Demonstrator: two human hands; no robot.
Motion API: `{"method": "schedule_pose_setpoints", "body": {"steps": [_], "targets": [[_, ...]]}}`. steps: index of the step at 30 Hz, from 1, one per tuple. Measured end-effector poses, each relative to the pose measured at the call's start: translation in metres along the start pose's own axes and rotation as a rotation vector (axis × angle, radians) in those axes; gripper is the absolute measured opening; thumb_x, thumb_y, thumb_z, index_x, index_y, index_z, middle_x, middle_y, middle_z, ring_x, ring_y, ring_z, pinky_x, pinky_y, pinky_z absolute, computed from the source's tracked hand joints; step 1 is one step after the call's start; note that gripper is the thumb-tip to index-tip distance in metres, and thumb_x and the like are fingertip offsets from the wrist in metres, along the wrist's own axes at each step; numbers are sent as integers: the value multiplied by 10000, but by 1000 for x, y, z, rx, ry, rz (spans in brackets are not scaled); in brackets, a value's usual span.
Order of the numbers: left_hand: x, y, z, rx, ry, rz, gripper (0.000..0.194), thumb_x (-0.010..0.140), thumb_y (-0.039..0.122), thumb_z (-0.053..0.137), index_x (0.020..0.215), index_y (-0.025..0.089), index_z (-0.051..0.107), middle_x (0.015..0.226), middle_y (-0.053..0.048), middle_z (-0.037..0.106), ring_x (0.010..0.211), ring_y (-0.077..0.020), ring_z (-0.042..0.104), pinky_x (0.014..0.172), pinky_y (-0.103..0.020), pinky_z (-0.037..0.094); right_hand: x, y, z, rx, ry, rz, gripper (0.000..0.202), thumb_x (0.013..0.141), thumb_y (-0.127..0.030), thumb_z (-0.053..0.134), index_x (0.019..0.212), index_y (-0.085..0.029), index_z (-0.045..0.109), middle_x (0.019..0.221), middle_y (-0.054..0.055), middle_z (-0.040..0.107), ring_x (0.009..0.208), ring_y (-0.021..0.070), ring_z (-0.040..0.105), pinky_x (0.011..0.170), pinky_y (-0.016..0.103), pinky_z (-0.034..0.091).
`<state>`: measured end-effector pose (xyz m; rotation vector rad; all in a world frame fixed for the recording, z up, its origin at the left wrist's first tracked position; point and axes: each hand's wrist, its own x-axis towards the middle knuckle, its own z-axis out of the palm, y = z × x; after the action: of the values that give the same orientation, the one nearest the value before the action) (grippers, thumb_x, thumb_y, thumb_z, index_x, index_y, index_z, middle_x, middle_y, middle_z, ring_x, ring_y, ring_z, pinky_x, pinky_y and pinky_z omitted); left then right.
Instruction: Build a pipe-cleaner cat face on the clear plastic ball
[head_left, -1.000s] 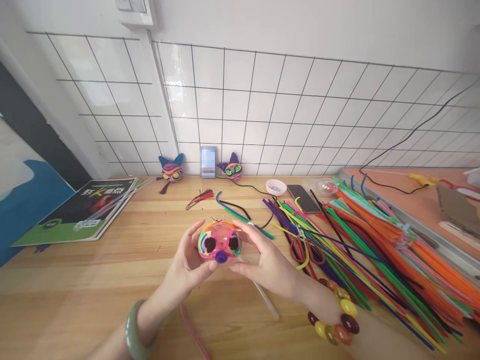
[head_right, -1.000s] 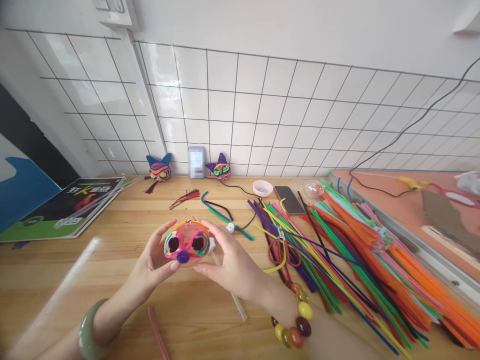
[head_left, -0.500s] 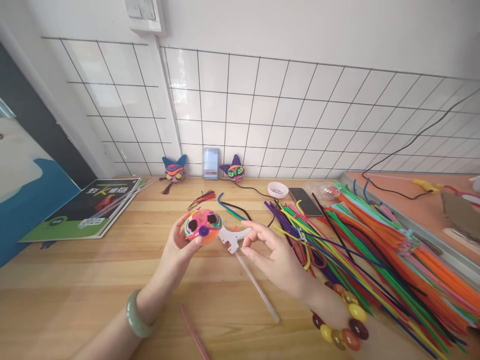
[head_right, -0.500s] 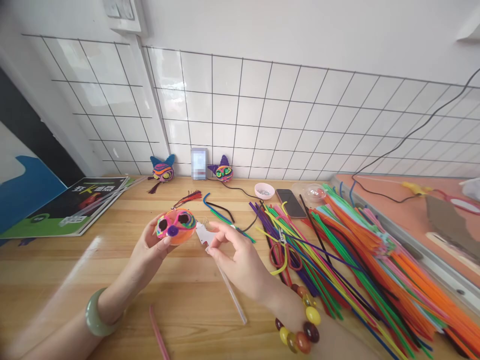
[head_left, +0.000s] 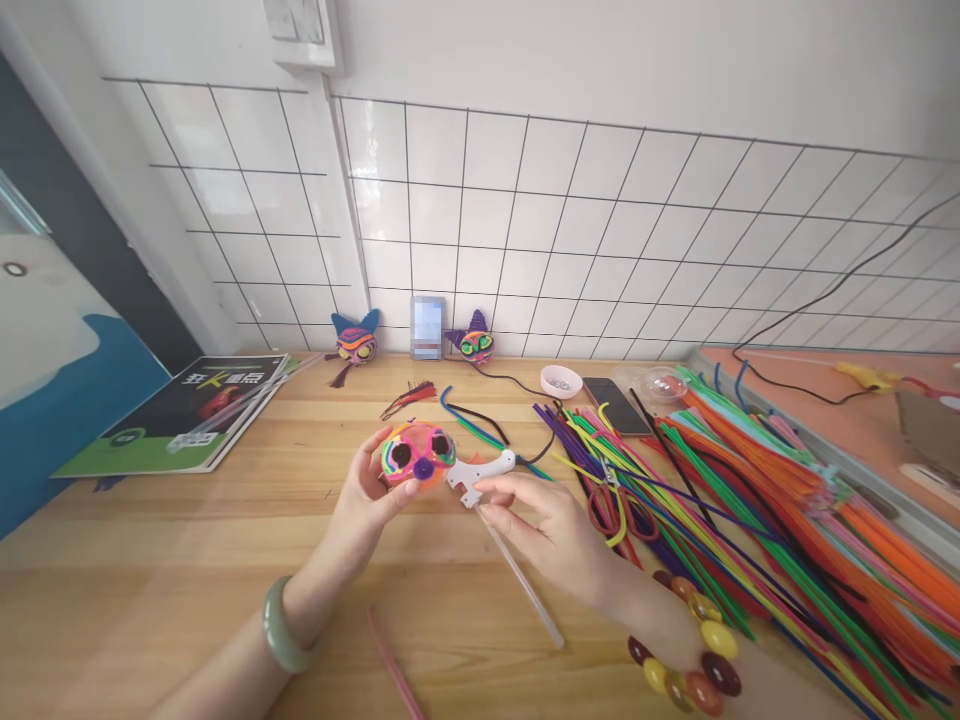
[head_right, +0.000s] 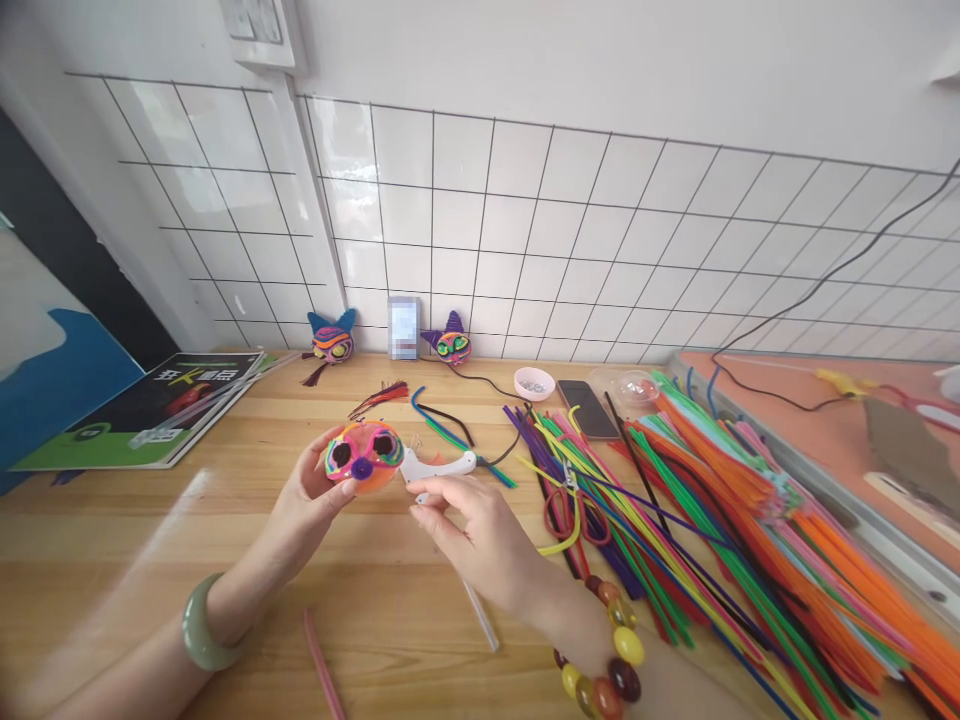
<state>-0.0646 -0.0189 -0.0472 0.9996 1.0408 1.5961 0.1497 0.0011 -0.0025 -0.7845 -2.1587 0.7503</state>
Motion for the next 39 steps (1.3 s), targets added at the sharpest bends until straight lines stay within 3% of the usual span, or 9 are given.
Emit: {"method": "schedule_pose_setpoints", "body": {"steps": [4,9,21,28,39], "targets": [[-10,6,10,4,-76,-7,721,627,296,774,1236,238,391,1297,-128,504,1174,-302,496,930,-398,449,2,-5,-2,-98,119,-163,143,865,-175,514,951,-215,621,926,49,681,895,172,626,823,313,483],[-21,3,18,71,-154,21,750,619,247,778,1258,255,387,1286,-122,501,1161,-299,497,923,-421,451,1,-11,-1,-235,161,-248,103,851,-156,522,878,-216,602,842,40,676,818,171,623,782,322,477],[-28,-3,19,266,-133,100,745,635,224,766,1265,271,372,1275,-97,510,1161,-268,500,955,-394,429,-2,-6,4,-359,133,-210,144,818,-76,480,792,-201,547,774,47,654,756,187,605,704,334,463],[-27,-3,20,302,-114,107,743,632,253,767,1260,263,370,1288,-105,508,1145,-275,519,938,-400,445,-2,-6,4,-229,124,-73,143,784,-70,508,787,-205,554,766,33,657,738,175,618,684,297,481],[-28,-1,21,296,-119,98,740,643,247,760,1263,262,356,1274,-110,499,1149,-272,509,944,-403,439,0,-6,4,-177,108,-43,152,775,-62,504,755,-206,548,754,25,643,723,164,609,684,280,478]]}}
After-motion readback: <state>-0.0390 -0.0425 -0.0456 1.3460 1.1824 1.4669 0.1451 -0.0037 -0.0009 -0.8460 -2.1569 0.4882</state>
